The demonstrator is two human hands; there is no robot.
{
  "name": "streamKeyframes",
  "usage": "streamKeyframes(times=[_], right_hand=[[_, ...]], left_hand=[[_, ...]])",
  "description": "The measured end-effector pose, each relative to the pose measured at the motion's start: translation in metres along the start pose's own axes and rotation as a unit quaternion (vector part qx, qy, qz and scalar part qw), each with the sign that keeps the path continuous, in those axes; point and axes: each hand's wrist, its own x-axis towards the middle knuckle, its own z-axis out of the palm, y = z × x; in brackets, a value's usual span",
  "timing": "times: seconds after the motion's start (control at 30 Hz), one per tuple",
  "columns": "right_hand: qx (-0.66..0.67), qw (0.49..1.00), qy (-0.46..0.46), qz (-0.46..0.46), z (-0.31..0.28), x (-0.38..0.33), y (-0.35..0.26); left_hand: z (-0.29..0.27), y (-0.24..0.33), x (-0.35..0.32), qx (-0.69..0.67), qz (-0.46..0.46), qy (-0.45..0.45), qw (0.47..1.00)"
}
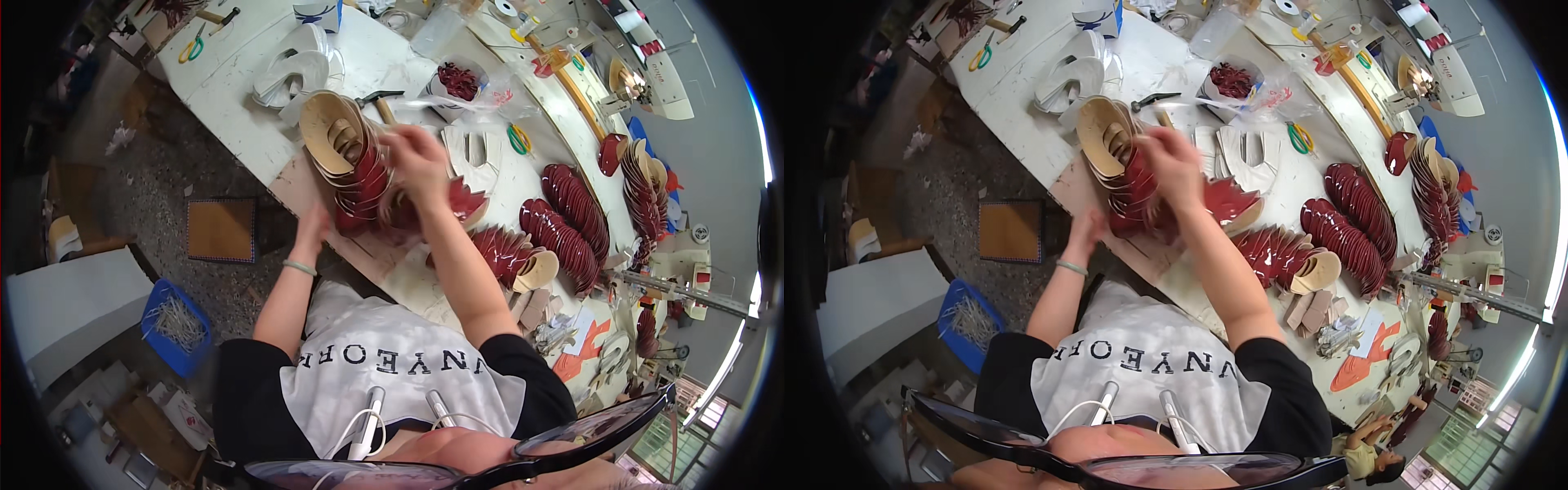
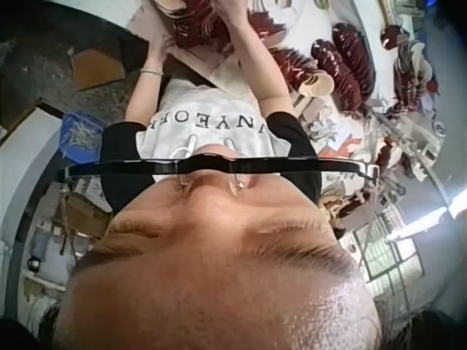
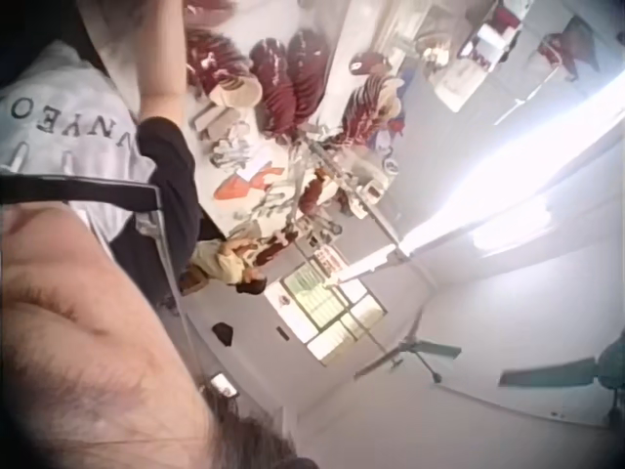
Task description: The person nests shoe upper components into stacks by hand, gathers plastic ties from a bin, and ties the stacked shoe uppers together.
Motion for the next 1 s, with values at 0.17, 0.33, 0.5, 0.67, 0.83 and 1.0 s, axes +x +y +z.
streamKeyframes(times=[0.17,0.33,0.5,0.67,0.83,1.0], right_hand=[[-0.596,0.768,-0.212,-0.103,0.06,0.089,0.101],[-0.693,0.649,-0.31,0.048,0.049,0.098,0.109],[-0.719,0.517,-0.465,0.013,-0.034,0.103,0.157],[-0.528,0.747,-0.336,0.225,-0.035,0.036,0.106],[-0.422,0.827,-0.31,0.205,-0.047,-0.02,0.105],[-0.244,0.857,-0.147,0.428,-0.07,-0.053,0.118]], left_hand=[[0.031,-0.029,-0.017,-0.345,-0.181,-0.04,0.92],[0.017,-0.078,0.009,-0.442,-0.126,-0.08,0.884],[0.058,-0.04,0.009,-0.419,-0.099,-0.218,0.876],[0.044,-0.006,0.01,-0.296,-0.124,-0.357,0.878],[0.045,-0.032,0.01,-0.173,-0.129,-0.437,0.873],[0.042,-0.013,-0.034,-0.183,-0.17,-0.361,0.898]])
